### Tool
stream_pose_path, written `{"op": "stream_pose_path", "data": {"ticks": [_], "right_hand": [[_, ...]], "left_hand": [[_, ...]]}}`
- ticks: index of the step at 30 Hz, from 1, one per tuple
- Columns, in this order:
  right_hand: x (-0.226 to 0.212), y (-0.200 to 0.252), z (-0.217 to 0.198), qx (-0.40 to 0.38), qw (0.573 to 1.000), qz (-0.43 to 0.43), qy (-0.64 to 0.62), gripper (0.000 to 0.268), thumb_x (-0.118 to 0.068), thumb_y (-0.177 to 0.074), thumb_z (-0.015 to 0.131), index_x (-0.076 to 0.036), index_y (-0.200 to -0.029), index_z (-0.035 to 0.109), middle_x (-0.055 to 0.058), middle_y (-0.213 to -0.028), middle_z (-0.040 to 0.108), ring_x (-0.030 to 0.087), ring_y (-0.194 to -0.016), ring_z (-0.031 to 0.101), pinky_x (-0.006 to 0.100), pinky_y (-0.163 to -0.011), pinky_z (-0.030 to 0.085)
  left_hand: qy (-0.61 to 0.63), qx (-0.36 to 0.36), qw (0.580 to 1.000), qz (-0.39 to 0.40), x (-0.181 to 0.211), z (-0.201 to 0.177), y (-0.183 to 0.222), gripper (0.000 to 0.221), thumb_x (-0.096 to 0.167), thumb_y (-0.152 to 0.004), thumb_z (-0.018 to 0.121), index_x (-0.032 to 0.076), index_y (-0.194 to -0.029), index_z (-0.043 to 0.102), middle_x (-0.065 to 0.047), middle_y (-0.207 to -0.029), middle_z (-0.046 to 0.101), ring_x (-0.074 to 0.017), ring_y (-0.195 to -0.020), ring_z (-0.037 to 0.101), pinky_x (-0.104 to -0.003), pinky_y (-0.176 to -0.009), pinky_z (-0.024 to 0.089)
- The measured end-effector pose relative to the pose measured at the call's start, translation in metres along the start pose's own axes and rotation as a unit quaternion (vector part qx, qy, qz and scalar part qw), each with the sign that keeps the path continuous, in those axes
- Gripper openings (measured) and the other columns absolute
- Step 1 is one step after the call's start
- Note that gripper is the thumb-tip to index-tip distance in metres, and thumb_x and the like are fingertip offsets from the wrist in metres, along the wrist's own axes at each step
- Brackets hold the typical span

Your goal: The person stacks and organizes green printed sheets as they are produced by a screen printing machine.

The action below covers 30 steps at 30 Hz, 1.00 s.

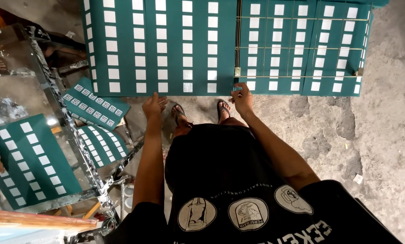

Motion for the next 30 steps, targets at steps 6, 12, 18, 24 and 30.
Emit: {"op": "stream_pose_path", "data": {"ticks": [6,12,18,24,30], "right_hand": [[0.021,-0.012,-0.003,0.014,0.999,-0.001,-0.04,0.026,-0.004,-0.099,0.064,-0.002,-0.122,0.051,0.007,-0.077,0.064,0.017,-0.067,0.072,0.03,-0.054,0.051],[0.024,-0.012,-0.004,0.001,0.999,0.001,-0.051,0.029,-0.003,-0.098,0.066,-0.003,-0.121,0.048,0.007,-0.078,0.065,0.018,-0.066,0.071,0.03,-0.052,0.051],[0.029,-0.019,-0.007,-0.004,0.998,-0.013,-0.059,0.028,-0.004,-0.097,0.069,-0.003,-0.119,0.051,0.009,-0.079,0.065,0.018,-0.068,0.072,0.03,-0.052,0.052],[0.007,0.001,-0.025,0.01,1.0,-0.017,-0.02,0.031,-0.015,-0.097,0.072,-0.002,-0.119,0.053,0.01,-0.087,0.066,0.02,-0.068,0.072,0.031,-0.052,0.051],[-0.01,0.038,-0.04,-0.038,0.999,-0.015,-0.023,0.032,-0.022,-0.099,0.069,-0.001,-0.119,0.053,0.014,-0.097,0.069,0.021,-0.075,0.072,0.031,-0.063,0.056]], "left_hand": [[0.013,0.006,1.0,0.001,-0.016,-0.001,-0.021,0.044,0.034,-0.1,0.067,-0.003,-0.123,0.068,-0.012,-0.096,0.079,-0.0215,-0.079,0.078,-0.029,-0.059,0.052],[0.049,0.011,0.999,-0.012,-0.013,0.004,-0.006,0.041,0.035,-0.098,0.068,0.002,-0.122,0.067,-0.01,-0.095,0.078,-0.0191,-0.077,0.075,-0.027,-0.058,0.05],[0.084,0.014,0.996,-0.008,-0.027,0.008,-0.017,0.041,0.035,-0.098,0.069,0.001,-0.12,0.068,-0.011,-0.094,0.077,-0.0186,-0.074,0.073,-0.027,-0.057,0.05],[0.067,0.04,0.992,0.095,-0.038,-0.01,-0.009,0.043,0.035,-0.106,0.065,-0.008,-0.107,0.07,-0.009,-0.086,0.069,-0.0166,-0.069,0.063,-0.032,-0.058,0.05],[-0.132,0.163,0.933,0.291,-0.002,-0.069,0.071,0.042,0.035,-0.115,0.051,-0.007,-0.112,0.058,-0.018,-0.095,0.054,-0.0289,-0.083,0.052,-0.042,-0.078,0.048]]}}
Point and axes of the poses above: each hand's wrist, its own y-axis away from the middle knuckle, its own z-axis out of the palm, x = y × z, the point moved 9 cm from there along -y, towards the middle knuckle
